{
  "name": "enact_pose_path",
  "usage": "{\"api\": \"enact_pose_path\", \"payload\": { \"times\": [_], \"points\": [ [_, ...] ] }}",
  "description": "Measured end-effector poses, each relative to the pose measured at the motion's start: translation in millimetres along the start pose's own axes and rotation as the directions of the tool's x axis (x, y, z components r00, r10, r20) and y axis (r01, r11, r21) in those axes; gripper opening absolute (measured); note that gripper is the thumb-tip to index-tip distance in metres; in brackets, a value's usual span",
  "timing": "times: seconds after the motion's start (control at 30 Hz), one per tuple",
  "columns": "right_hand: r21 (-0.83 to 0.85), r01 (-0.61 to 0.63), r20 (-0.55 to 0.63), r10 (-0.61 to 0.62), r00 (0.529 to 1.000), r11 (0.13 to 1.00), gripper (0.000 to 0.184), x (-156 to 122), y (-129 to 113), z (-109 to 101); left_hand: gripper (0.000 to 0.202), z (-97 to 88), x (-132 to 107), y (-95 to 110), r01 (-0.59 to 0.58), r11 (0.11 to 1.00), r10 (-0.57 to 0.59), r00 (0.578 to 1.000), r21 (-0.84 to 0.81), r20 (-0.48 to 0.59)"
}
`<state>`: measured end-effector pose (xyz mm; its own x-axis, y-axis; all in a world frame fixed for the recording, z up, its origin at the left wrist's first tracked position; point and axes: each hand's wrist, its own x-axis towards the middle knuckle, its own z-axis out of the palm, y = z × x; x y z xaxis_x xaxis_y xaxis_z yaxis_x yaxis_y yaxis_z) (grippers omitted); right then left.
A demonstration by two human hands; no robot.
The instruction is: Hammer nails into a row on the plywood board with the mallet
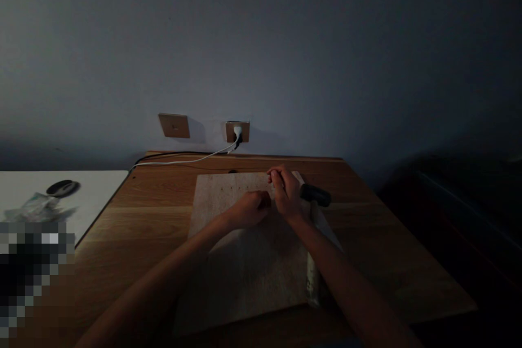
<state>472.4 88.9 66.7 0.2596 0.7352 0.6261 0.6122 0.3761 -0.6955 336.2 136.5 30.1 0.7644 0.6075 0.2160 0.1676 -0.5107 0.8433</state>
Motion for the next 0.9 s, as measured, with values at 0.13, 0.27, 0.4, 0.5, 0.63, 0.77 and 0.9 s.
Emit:
{"api": "enact_pose_path", "payload": {
  "times": [0.13, 0.27, 0.4, 0.5, 0.63, 0.77, 0.9],
  "points": [
    [-0.022, 0.015, 0.002, -0.015, 1.000, 1.000, 0.022, 1, 1, 0, 0.028, -1.3, -2, -1, -0.059, 0.992, 0.051, 0.996, 0.113, 0.071],
    [-0.034, 0.034, -0.015, -0.034, 0.999, 0.999, 0.022, 1, 4, 2, 0.028, -5.8, -3, 8, -0.135, 0.967, 0.094, 0.977, 0.218, 0.191],
    [-0.012, 0.063, -0.028, -0.063, 0.998, 0.998, 0.023, 2, 8, 3, 0.029, -12.7, -4, 22, -0.195, 0.942, 0.113, 0.951, 0.273, 0.287],
    [-0.018, 0.066, -0.026, -0.066, 0.997, 0.998, 0.023, 2, 8, 2, 0.028, -21.5, -6, 31, -0.209, 0.935, 0.119, 0.946, 0.286, 0.303],
    [-0.023, 0.078, -0.020, -0.079, 0.997, 0.997, 0.024, 1, 7, 1, 0.019, -38.7, -7, 36, -0.189, 0.929, 0.114, 0.964, 0.318, 0.239],
    [-0.043, 0.055, -0.029, -0.057, 0.998, 0.998, 0.024, 4, 5, 1, 0.023, -55.9, -7, 34, -0.174, 0.934, 0.124, 0.977, 0.313, 0.173],
    [-0.116, 0.053, -0.011, -0.055, 0.998, 0.992, 0.025, 11, 1, -12, 0.023, -67.3, -8, 36, -0.173, 0.922, 0.129, 0.981, 0.347, 0.145]
  ]
}}
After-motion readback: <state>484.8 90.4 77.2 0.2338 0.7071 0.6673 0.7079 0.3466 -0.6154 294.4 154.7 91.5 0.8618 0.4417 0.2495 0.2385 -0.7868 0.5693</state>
